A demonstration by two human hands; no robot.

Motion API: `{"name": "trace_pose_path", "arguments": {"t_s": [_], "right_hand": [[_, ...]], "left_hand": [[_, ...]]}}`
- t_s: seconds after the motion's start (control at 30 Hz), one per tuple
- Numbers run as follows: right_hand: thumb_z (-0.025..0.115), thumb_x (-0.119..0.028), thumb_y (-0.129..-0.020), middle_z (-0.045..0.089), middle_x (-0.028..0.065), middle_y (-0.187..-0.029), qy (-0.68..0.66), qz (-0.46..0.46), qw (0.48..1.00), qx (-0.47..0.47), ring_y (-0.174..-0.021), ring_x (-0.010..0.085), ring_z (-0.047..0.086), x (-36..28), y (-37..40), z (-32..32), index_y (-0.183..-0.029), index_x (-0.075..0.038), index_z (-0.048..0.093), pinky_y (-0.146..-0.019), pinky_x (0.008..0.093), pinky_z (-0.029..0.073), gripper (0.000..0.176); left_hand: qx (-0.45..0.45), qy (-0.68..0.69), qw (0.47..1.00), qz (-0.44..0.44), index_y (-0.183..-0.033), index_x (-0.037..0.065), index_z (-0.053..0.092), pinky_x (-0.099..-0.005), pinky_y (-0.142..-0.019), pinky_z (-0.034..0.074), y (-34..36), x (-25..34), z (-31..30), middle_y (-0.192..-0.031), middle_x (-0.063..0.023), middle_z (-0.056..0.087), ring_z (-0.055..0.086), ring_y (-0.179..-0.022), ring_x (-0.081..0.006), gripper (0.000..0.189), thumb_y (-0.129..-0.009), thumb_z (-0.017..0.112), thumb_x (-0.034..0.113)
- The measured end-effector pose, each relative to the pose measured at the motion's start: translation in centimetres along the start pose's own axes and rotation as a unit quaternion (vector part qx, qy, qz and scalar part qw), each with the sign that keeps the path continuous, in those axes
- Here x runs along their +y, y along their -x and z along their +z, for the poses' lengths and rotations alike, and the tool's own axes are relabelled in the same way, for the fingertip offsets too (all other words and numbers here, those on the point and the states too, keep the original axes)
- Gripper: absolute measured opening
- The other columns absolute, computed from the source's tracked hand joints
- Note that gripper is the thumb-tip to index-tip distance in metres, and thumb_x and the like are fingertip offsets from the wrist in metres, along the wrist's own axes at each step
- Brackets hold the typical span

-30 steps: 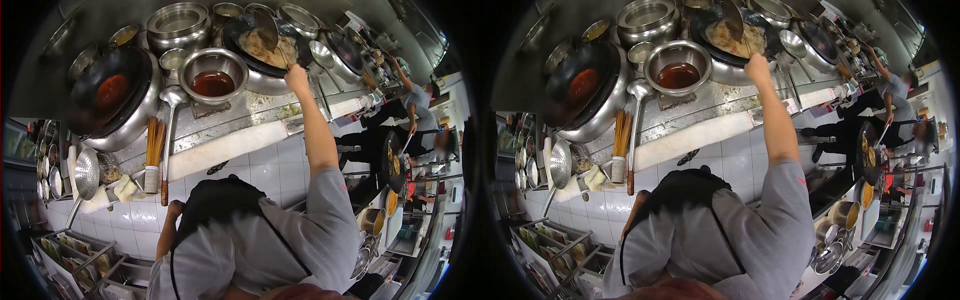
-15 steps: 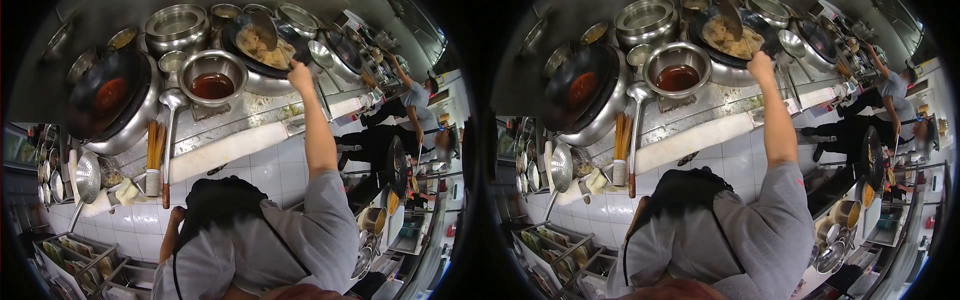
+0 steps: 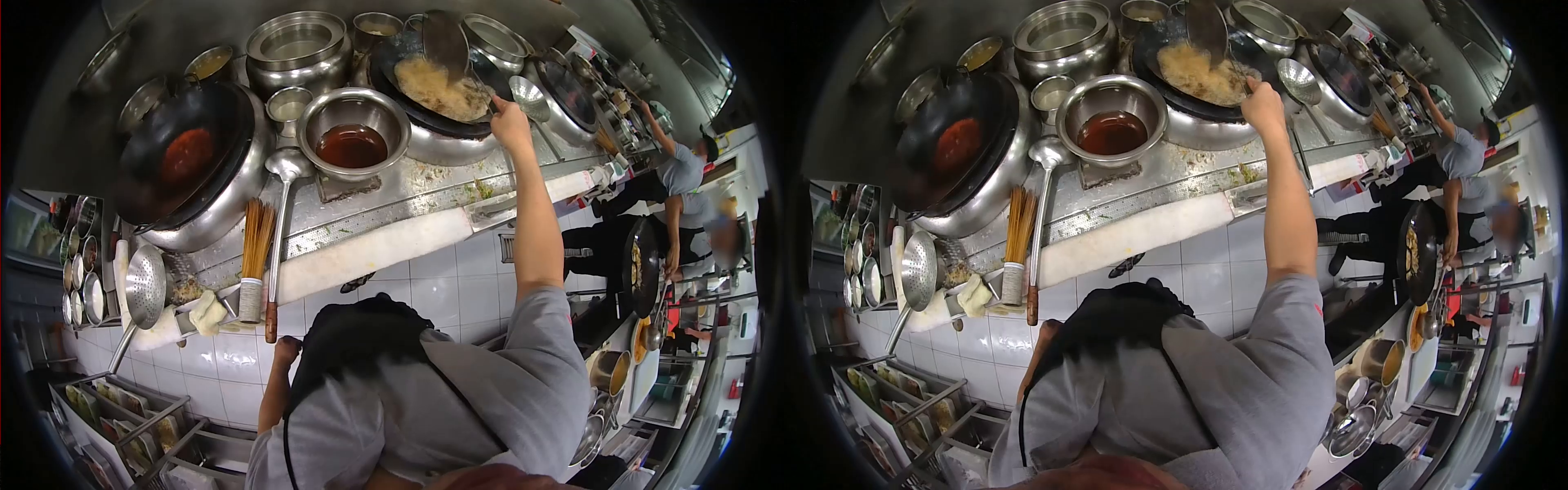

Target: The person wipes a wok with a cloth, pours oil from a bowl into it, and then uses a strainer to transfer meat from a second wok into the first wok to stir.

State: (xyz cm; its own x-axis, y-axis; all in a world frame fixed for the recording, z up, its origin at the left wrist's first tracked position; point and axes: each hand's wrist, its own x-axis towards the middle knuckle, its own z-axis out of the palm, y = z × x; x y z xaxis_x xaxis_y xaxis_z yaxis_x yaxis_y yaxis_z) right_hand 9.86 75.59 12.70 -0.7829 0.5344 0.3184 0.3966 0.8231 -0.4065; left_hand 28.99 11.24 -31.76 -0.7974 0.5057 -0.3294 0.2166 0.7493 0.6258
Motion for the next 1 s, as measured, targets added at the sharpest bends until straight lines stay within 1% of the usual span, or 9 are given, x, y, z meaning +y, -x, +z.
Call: {"name": "trace_pose_path", "arguments": {"t_s": [0.03, 0.13, 0.4, 0.5, 0.63, 0.73, 0.77, 0.9, 1.0], "right_hand": [[0.052, -0.007, -0.079, 0.063, 0.0262, -0.107, 0.013, 0.001, 1.000, 0.006, -0.103, 0.0397, 0.061, -0.6, 0.2, 0.0, -0.124, -0.012, 0.061, -0.090, 0.0446, 0.048, 0.046], [0.053, -0.009, -0.080, 0.062, 0.0292, -0.105, 0.043, 0.037, 0.997, -0.042, -0.102, 0.0407, 0.060, -0.8, 1.0, 1.7, -0.123, -0.012, 0.062, -0.090, 0.0456, 0.047, 0.044], [0.052, -0.004, -0.079, 0.065, 0.0270, -0.096, 0.087, -0.038, 0.994, -0.048, -0.092, 0.0389, 0.064, -2.0, 6.2, -5.9, -0.122, -0.010, 0.063, -0.084, 0.0431, 0.049, 0.045], [0.051, -0.006, -0.080, 0.063, 0.0284, -0.098, 0.057, -0.032, 0.997, -0.052, -0.097, 0.0401, 0.062, -0.9, 5.7, -2.0, -0.122, -0.009, 0.062, -0.087, 0.0448, 0.048, 0.044], [0.052, -0.007, -0.081, 0.064, 0.0261, -0.103, 0.030, 0.020, 0.998, -0.053, -0.102, 0.0394, 0.061, 0.3, 2.9, 2.3, -0.123, -0.010, 0.061, -0.090, 0.0451, 0.047, 0.043], [0.052, -0.007, -0.081, 0.064, 0.0259, -0.103, 0.014, 0.003, 1.000, 0.008, -0.101, 0.0393, 0.061, 0.7, 1.9, -1.5, -0.123, -0.011, 0.061, -0.089, 0.0447, 0.048, 0.043], [0.053, -0.007, -0.081, 0.064, 0.0258, -0.103, 0.029, -0.003, 0.999, 0.022, -0.100, 0.0387, 0.062, 0.3, 2.4, -2.7, -0.125, -0.012, 0.061, -0.088, 0.0452, 0.048, 0.045], [0.052, -0.010, -0.081, 0.064, 0.0265, -0.104, 0.085, 0.044, 0.995, 0.014, -0.102, 0.0393, 0.061, 1.1, 0.9, -0.7, -0.121, -0.009, 0.061, -0.088, 0.0475, 0.048, 0.041], [0.052, -0.010, -0.082, 0.064, 0.0268, -0.103, 0.112, 0.036, 0.991, -0.064, -0.104, 0.0393, 0.060, 2.4, -0.9, 4.4, -0.118, -0.006, 0.061, -0.090, 0.0463, 0.047, 0.037]], "left_hand": [[-0.061, -0.125, 0.990, 0.036, -0.074, 0.014, 0.070, -0.0462, -0.071, 0.054, 0.0, 0.5, -0.5, -0.087, -0.0177, 0.067, 0.065, -0.080, -0.0342, 0.013, -0.074, 0.060, 0.022], [-0.059, -0.133, 0.988, 0.054, -0.072, 0.013, 0.069, -0.0462, -0.069, 0.054, 0.4, 0.7, -0.4, -0.080, -0.0167, 0.067, 0.065, -0.079, -0.0354, 0.010, -0.071, 0.062, 0.019], [0.013, 0.151, 0.987, -0.054, -0.071, 0.002, 0.067, -0.0363, -0.055, 0.049, -0.3, -0.9, 0.5, -0.063, -0.0114, 0.064, 0.062, -0.056, -0.0213, 0.020, -0.079, 0.056, 0.017], [-0.051, -0.082, 0.995, 0.011, -0.073, 0.006, 0.069, -0.0400, -0.059, 0.050, -1.3, -0.4, -0.2, -0.066, -0.0133, 0.065, 0.065, -0.063, -0.0275, 0.019, -0.079, 0.056, 0.018], [-0.018, -0.098, 0.993, 0.062, -0.075, 0.005, 0.069, -0.0427, -0.065, 0.052, -1.6, 0.3, -0.2, -0.071, -0.0157, 0.066, 0.066, -0.073, -0.0317, 0.017, -0.077, 0.058, 0.018], [0.074, 0.059, 0.995, 0.014, -0.071, 0.002, 0.067, -0.0382, -0.059, 0.050, -2.2, -0.5, 0.3, -0.066, -0.0145, 0.065, 0.065, -0.065, -0.0242, 0.015, -0.076, 0.059, 0.014], [0.038, 0.211, 0.963, -0.160, -0.069, 0.000, 0.065, -0.0333, -0.054, 0.047, -1.5, 5.3, -3.8, -0.061, -0.0112, 0.062, 0.060, -0.058, -0.0161, 0.015, -0.075, 0.059, 0.012], [0.012, 0.173, 0.983, -0.060, -0.071, 0.000, 0.065, -0.0331, -0.051, 0.046, -2.1, 1.8, -1.7, -0.058, -0.0088, 0.058, 0.057, -0.054, -0.0158, 0.015, -0.075, 0.056, 0.011], [0.076, -0.171, 0.955, 0.232, -0.070, 0.000, 0.065, -0.0356, -0.053, 0.047, -3.2, -3.2, 1.4, -0.058, -0.0109, 0.059, 0.059, -0.054, -0.0198, 0.018, -0.076, 0.056, 0.014]]}}
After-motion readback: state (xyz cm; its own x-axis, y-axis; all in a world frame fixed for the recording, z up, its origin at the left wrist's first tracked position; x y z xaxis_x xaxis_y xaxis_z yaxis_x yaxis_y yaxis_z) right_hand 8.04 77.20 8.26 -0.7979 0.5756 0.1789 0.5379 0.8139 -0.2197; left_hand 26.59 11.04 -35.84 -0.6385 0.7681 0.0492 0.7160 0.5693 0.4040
